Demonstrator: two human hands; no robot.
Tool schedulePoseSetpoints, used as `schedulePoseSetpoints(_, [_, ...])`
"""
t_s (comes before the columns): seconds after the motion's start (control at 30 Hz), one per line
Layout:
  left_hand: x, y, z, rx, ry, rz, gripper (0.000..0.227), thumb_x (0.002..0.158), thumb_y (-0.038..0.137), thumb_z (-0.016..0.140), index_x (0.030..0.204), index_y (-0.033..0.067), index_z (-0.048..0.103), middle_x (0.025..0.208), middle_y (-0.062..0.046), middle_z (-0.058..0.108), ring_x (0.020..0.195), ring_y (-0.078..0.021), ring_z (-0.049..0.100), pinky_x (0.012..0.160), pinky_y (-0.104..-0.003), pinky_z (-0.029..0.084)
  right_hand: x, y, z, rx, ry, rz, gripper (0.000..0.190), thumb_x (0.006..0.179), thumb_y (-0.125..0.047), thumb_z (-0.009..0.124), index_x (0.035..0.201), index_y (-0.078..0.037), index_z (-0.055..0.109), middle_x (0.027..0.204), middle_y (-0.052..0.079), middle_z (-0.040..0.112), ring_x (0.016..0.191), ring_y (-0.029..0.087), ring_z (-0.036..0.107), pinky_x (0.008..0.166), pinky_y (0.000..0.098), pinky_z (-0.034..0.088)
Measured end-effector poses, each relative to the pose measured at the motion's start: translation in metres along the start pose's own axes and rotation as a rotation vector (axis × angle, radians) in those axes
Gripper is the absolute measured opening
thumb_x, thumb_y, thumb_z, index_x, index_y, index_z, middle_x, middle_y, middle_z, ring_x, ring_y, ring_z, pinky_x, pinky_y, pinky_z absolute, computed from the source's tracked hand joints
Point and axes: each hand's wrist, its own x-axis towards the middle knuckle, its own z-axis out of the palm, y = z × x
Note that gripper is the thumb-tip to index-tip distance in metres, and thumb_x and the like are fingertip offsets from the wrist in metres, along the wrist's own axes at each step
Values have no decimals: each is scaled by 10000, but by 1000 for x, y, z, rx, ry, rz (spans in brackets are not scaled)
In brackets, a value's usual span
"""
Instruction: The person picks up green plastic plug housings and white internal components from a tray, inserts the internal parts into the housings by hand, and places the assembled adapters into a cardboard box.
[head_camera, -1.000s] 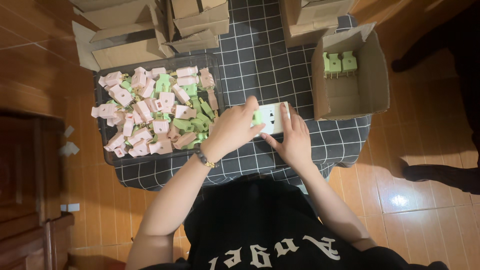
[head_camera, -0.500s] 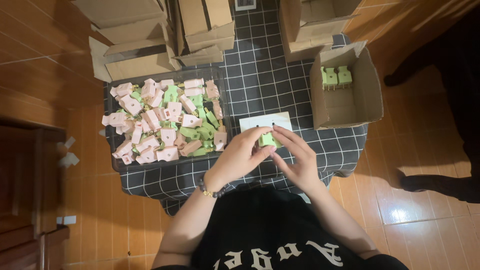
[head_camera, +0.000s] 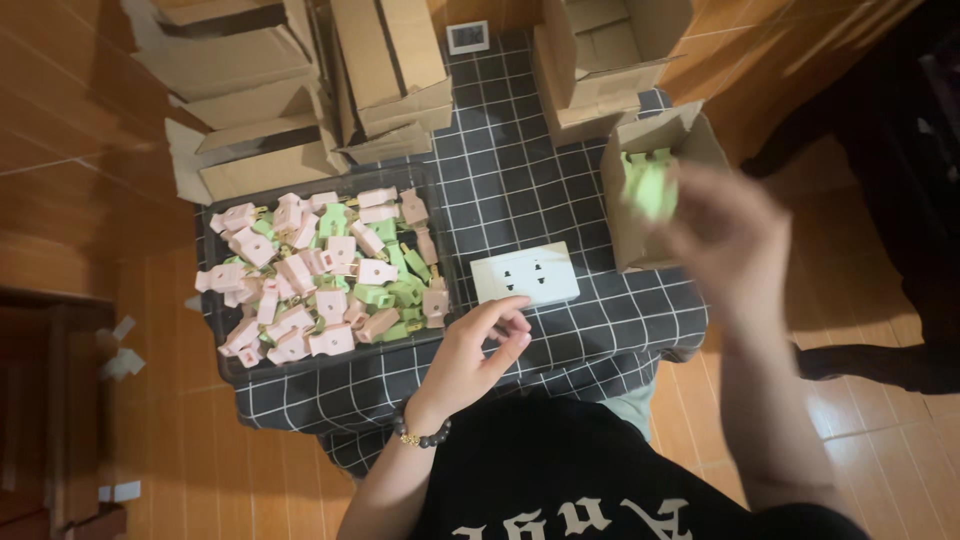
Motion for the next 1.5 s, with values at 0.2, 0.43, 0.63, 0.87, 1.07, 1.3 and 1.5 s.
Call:
schedulePoseSetpoints(0.2, [-1,0,-3,105,-99,39,332,1053,174,622,1365,62,617,1072,-59,724,955,-169,724,887,-291,634,92,63,-19,-427,-197,267,477,892,-216,835,1321,-34,733,1125,78,769,973,116,700,876,274,536])
schedulePoseSetpoints(0.43, [-4,-2,2,11,-3,-48,301,975,76,720,1262,-15,712,980,-165,757,898,-280,741,765,-404,632,102,172,26,-921,-370,232,319,820,-189,877,978,74,789,824,282,720,795,486,746,682,564,615])
schedulePoseSetpoints(0.63, [-9,-2,-2,7,-9,-60,283,980,79,714,1251,-5,720,971,-168,749,909,-295,747,781,-399,633,113,252,43,-1089,-368,239,167,745,67,774,887,155,760,768,305,673,752,535,727,601,607,600])
schedulePoseSetpoints(0.87, [-12,-7,-4,-1,-7,-63,282,974,74,719,1250,14,727,965,-161,743,903,-276,746,777,-385,633,111,224,42,-1013,-441,271,177,782,94,677,914,193,739,830,346,670,810,569,717,649,608,596])
schedulePoseSetpoints(1.07, [-12,-4,-4,-34,-12,-76,280,975,69,717,1238,-25,723,967,-187,737,914,-297,747,786,-401,635,106,240,37,-960,-473,233,167,784,90,607,818,165,752,723,325,662,790,547,724,659,573,585])
schedulePoseSetpoints(1.3, [-15,-4,-4,-23,-8,-74,277,971,68,721,1236,-16,725,966,-181,740,919,-293,749,788,-399,638,104,236,32,-990,-496,172,170,787,70,606,845,116,759,687,283,674,726,508,735,634,545,599])
schedulePoseSetpoints(1.5, [-18,-2,-36,77,33,-29,252,952,42,726,1200,2,747,948,-165,750,897,-308,754,780,-394,645,87,175,21,-1079,-489,120,259,849,-199,751,921,43,810,773,250,748,779,469,761,671,555,612])
